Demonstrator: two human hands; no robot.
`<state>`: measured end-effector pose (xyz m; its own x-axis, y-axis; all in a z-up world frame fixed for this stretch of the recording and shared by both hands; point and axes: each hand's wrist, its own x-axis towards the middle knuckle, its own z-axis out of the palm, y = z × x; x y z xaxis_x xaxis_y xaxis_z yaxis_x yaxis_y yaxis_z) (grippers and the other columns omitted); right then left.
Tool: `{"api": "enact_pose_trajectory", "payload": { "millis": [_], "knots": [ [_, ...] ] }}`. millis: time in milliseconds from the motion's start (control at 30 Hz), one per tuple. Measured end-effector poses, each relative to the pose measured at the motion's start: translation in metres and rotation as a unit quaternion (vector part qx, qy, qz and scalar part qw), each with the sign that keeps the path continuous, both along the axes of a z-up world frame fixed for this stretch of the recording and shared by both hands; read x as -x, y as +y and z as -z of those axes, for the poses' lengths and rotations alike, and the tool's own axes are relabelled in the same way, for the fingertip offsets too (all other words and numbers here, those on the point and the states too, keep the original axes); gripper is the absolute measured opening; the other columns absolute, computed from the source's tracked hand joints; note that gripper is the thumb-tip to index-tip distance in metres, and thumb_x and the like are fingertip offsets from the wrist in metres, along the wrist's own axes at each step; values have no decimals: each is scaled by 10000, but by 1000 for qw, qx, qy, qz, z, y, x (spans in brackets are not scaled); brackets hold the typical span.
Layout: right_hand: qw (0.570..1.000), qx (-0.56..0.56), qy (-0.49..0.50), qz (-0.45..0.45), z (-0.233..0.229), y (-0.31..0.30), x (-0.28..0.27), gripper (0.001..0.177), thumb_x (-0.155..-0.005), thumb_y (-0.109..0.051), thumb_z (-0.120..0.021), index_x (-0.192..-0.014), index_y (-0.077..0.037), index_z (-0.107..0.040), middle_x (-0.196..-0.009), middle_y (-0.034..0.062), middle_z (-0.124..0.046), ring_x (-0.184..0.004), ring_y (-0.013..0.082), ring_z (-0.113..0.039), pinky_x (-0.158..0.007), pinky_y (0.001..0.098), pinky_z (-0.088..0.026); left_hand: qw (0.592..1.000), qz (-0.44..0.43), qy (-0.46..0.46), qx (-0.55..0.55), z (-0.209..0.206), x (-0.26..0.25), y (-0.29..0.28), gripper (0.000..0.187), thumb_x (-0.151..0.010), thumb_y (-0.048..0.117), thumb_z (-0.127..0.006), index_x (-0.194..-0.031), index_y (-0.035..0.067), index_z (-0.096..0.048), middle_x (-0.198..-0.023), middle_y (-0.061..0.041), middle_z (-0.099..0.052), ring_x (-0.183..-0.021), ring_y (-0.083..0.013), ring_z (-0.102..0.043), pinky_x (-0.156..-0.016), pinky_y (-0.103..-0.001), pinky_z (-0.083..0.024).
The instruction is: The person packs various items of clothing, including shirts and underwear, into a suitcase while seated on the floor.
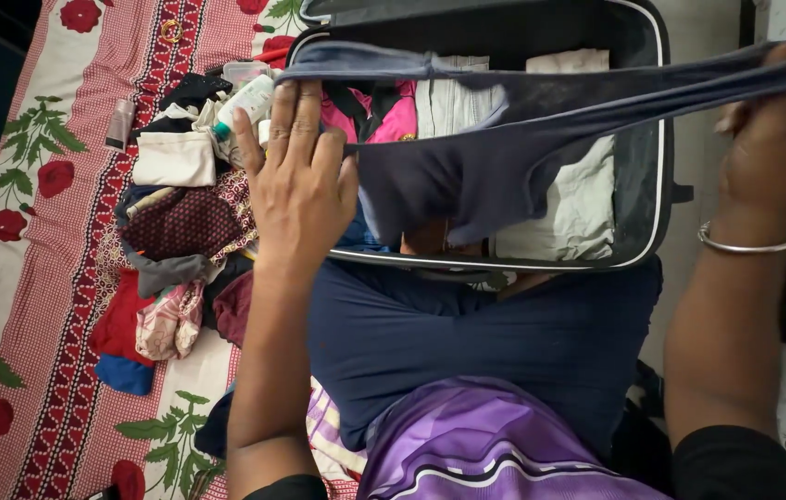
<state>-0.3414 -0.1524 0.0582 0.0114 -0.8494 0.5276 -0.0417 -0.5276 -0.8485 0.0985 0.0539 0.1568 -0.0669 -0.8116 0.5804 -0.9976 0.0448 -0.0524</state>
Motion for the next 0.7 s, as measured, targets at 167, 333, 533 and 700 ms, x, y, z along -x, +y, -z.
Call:
{"api": "enact_pose_trajectory", "payload": {
  "millis": [167, 333, 533, 700],
  "knots": [
    [974, -67, -163, -143, -3, 14, -9, 513, -1208, -469, -463, -1013, -16, -603, -928, 176, -671, -816, 250, -710, -708, 327, -555, 997, 21, 46, 53, 5, 15, 2, 564, -1013, 316, -779, -1475, 55, -589, -1605, -284, -364, -1507, -457, -356, -1260, -609, -183],
    [907, -131, -285, -279, -11, 22, -21, 674, -1183, -565, -354, -1036, 17, -662, -1043, 221, -717, -894, 292, -722, -814, 413, -535, 946, 105, 247, 185, 18, 35, -4, 762, -1093, 134, -759, -1634, 73, -225, -1642, -215, -317, -1466, -341, -524, -1225, -415, -445],
    [800, -274, -452, -284, -77, 63, -79, 846, -1081, -606, -198, -1142, 48, -732, -1115, 253, -706, -951, 360, -729, -851, 601, -527, 817, 140, 523, 196, 9, 49, 1, 857, -1029, 22, -658, -1598, 78, -19, -1676, -276, -262, -1249, -272, -679, -965, -325, -553],
    [786, -363, -451, -218, -118, 72, -110, 755, -1041, -553, -238, -1180, 31, -696, -1189, 272, -678, -956, 380, -699, -832, 599, -524, 757, 246, 582, 166, 43, 17, -45, 853, -1131, -43, -666, -1670, 124, -27, -1746, -207, -135, -1514, -254, -395, -1197, -383, -507]
  ]
}}
